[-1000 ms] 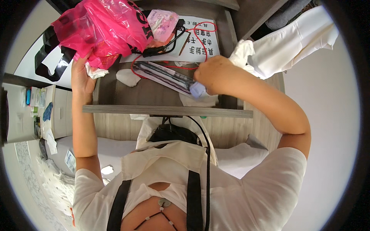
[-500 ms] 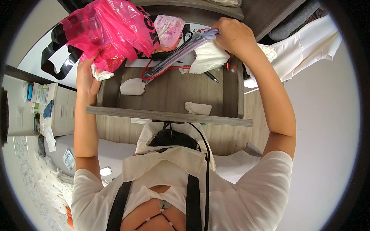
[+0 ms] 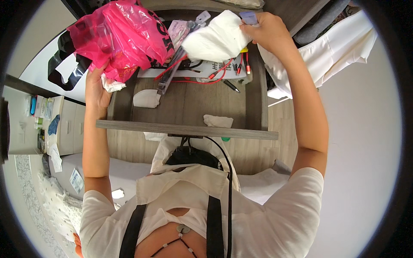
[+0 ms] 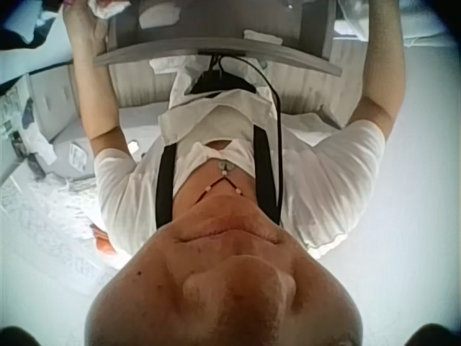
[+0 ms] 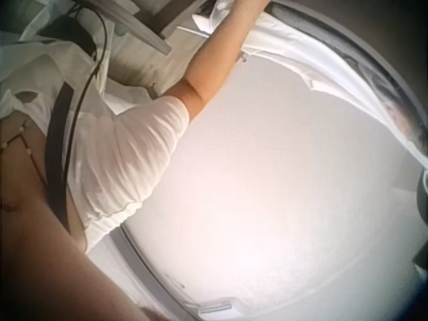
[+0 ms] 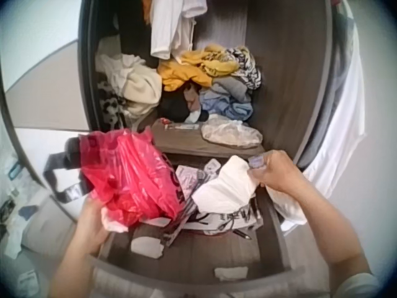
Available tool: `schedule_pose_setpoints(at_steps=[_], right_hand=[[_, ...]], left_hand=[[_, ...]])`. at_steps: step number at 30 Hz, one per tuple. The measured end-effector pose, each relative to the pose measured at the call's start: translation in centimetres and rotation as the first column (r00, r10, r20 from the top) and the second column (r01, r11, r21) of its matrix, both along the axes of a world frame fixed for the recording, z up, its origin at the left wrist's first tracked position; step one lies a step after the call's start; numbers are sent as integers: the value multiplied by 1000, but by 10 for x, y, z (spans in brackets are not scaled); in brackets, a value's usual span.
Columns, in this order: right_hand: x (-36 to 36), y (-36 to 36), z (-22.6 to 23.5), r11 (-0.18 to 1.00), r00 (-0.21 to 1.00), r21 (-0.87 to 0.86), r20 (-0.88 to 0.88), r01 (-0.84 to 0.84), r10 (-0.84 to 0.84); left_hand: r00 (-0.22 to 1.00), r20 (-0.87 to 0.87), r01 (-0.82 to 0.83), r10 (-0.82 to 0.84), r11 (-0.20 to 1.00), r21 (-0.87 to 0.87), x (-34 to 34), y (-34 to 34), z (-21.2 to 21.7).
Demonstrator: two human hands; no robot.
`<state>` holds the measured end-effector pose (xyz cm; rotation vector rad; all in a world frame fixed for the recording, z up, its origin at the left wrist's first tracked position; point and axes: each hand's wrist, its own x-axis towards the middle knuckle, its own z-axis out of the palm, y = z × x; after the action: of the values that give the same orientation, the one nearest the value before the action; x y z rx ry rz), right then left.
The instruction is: The person organizes items within a drawer by removing and sorting various objects including a pink bag, packages, a pen, and personal care items.
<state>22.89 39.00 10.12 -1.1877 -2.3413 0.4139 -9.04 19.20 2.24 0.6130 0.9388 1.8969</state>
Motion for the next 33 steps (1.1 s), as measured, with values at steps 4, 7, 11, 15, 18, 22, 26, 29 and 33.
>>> schedule_pose_setpoints(at_steps=[4, 7, 11, 15, 18, 22, 26, 29, 33], right_hand=[[-6, 0, 4, 997, 1000, -72, -18, 25, -26], [-4, 7, 1, 987, 993, -159, -113, -36, 18], [-2, 10, -2, 986, 990, -151, -134, -66, 45], [-8, 1, -3, 993, 998, -114, -58, -41, 34], [-12, -4, -3, 973, 998, 230, 53, 27, -40], [-11, 0, 3, 937, 997, 346, 45, 41, -60], [-9, -5, 12, 994, 998, 91, 15, 52, -54], [-9, -4, 7, 919, 963, -384, -268, -93, -15], [-16, -12, 0, 711, 891, -657, -444, -252, -94]], left_hand=[[997, -32, 68, -68, 998, 13, -9, -5, -1], [999, -7, 37, -37, 999, 23, -4, -3, -2], [1000, -17, -11, 11, 1000, 2, 1, -1, 0], [998, -18, 58, -57, 997, 55, -4, -3, -3], [998, -30, 61, -59, 997, 51, -3, -4, -2], [998, -27, 57, -56, 997, 51, -8, -2, -7], [997, -23, -78, 78, 997, 0, 9, -1, 5], [996, -12, -93, 92, 996, -13, 11, -1, 7], [989, 21, -146, 147, 988, -55, 19, -1, 15]])
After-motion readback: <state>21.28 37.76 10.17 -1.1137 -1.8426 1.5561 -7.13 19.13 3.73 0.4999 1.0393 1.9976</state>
